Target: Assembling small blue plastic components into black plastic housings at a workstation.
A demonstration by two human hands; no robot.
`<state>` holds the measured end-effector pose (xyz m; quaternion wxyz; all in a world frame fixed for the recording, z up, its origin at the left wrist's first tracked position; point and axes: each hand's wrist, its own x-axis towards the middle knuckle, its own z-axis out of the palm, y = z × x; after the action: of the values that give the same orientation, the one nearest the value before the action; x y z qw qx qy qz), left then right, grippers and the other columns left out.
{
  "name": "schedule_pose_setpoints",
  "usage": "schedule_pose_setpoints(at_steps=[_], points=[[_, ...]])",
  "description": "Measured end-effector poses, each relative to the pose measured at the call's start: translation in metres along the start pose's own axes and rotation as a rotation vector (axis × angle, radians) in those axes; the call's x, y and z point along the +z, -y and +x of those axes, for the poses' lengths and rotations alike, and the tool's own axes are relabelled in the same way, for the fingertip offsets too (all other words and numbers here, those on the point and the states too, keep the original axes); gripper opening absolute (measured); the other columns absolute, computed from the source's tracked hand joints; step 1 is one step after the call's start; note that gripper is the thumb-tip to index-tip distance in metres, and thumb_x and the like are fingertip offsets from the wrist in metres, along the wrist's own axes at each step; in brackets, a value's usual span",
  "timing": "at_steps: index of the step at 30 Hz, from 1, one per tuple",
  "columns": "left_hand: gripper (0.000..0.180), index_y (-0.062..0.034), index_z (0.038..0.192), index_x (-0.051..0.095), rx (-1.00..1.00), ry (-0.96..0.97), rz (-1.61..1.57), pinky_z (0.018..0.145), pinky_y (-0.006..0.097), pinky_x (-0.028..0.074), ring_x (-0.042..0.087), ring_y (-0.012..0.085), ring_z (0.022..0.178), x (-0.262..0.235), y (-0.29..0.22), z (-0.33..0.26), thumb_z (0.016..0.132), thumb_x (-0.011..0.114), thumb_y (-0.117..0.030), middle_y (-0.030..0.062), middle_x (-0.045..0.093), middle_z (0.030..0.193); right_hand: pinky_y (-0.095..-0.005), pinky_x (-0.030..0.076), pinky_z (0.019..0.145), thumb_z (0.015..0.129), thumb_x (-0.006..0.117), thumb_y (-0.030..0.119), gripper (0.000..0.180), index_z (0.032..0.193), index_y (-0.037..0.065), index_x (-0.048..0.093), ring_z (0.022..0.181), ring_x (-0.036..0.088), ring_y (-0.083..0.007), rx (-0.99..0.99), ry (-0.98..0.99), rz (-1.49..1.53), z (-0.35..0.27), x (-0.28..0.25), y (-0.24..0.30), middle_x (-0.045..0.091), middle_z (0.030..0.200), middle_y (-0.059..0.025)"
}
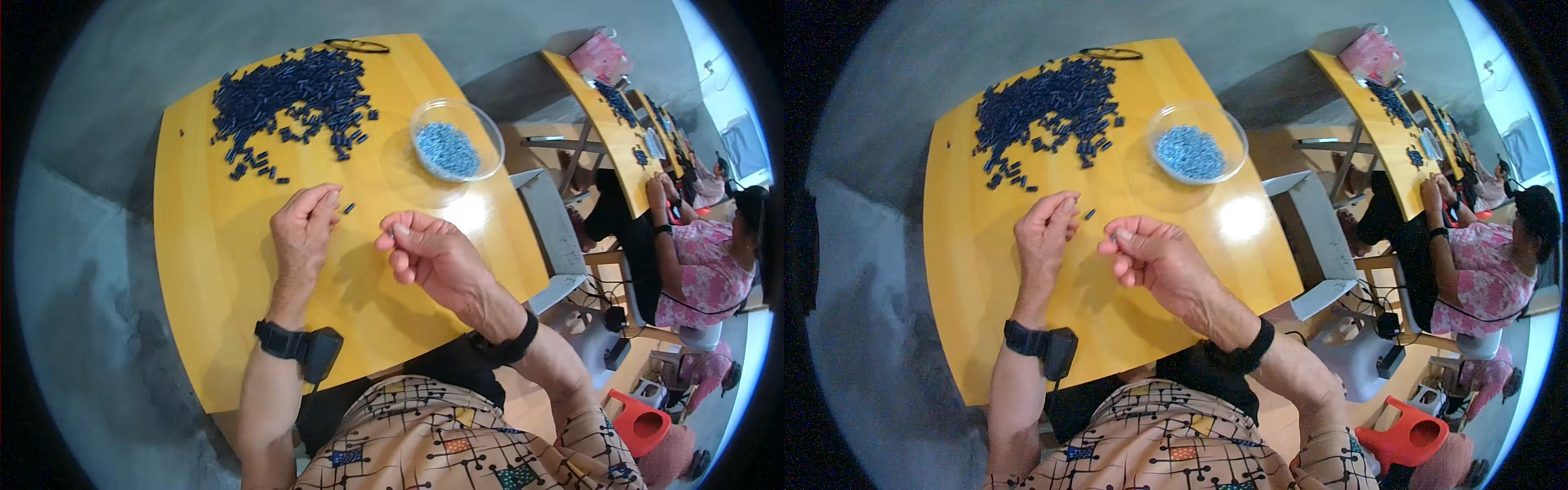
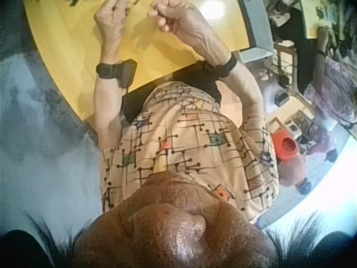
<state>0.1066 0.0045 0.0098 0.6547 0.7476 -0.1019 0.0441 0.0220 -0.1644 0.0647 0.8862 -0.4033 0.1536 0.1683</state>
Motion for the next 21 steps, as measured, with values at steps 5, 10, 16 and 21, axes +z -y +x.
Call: schedule_pose_setpoints(at_steps=[5, 10, 16, 21], points=[[0.017, -0.0020, 0.099, 0.068, -0.034, 0.010, -0.048, 0.056, 0.021, 0.047, 0.057, 0.0072, 0.063, -0.004, 0.002, -0.001, 0.091, 0.062, -0.015, 0.0034, 0.065, 0.078, -0.0215, 0.048, 0.053, 0.096, 0.051, 0.015, 0.016, 0.106, 0.003, 0.056, 0.061, 0.060, -0.0098, -0.117, 0.005, -0.001, 0.031, -0.010, -0.006, 0.067, 0.093, -0.0082], [0.014, -0.0013, 0.098, 0.068, -0.001, 0.027, -0.053, 0.056, 0.021, 0.047, 0.057, 0.0071, 0.063, -0.004, 0.003, -0.001, 0.090, 0.062, -0.011, 0.0025, 0.064, 0.077, -0.0224, 0.047, 0.054, 0.096, 0.052, 0.014, 0.013, 0.102, 0.003, 0.057, 0.061, 0.059, -0.0105, -0.136, -0.029, -0.022, 0.045, -0.013, -0.007, 0.067, 0.091, -0.0084], [0.010, 0.0005, 0.090, 0.067, 0.113, 0.059, -0.017, 0.058, 0.023, 0.048, 0.060, 0.0106, 0.063, -0.005, 0.006, 0.000, 0.085, 0.066, -0.008, 0.0051, 0.063, 0.077, -0.0217, 0.045, 0.055, 0.095, 0.054, 0.015, 0.011, 0.095, 0.006, 0.058, 0.061, 0.056, -0.0087, -0.158, -0.015, 0.012, 0.045, -0.016, -0.011, 0.065, 0.087, -0.0056], [0.008, -0.0002, 0.089, 0.068, 0.165, 0.109, 0.023, 0.059, 0.022, 0.046, 0.058, 0.0098, 0.068, -0.006, -0.003, -0.001, 0.083, 0.067, -0.006, 0.0044, 0.063, 0.077, -0.0208, 0.043, 0.055, 0.093, 0.056, 0.014, 0.009, 0.094, 0.006, 0.060, 0.060, 0.052, -0.0072, -0.220, -0.100, -0.220, 0.035, -0.016, -0.007, 0.062, 0.083, -0.0030]])
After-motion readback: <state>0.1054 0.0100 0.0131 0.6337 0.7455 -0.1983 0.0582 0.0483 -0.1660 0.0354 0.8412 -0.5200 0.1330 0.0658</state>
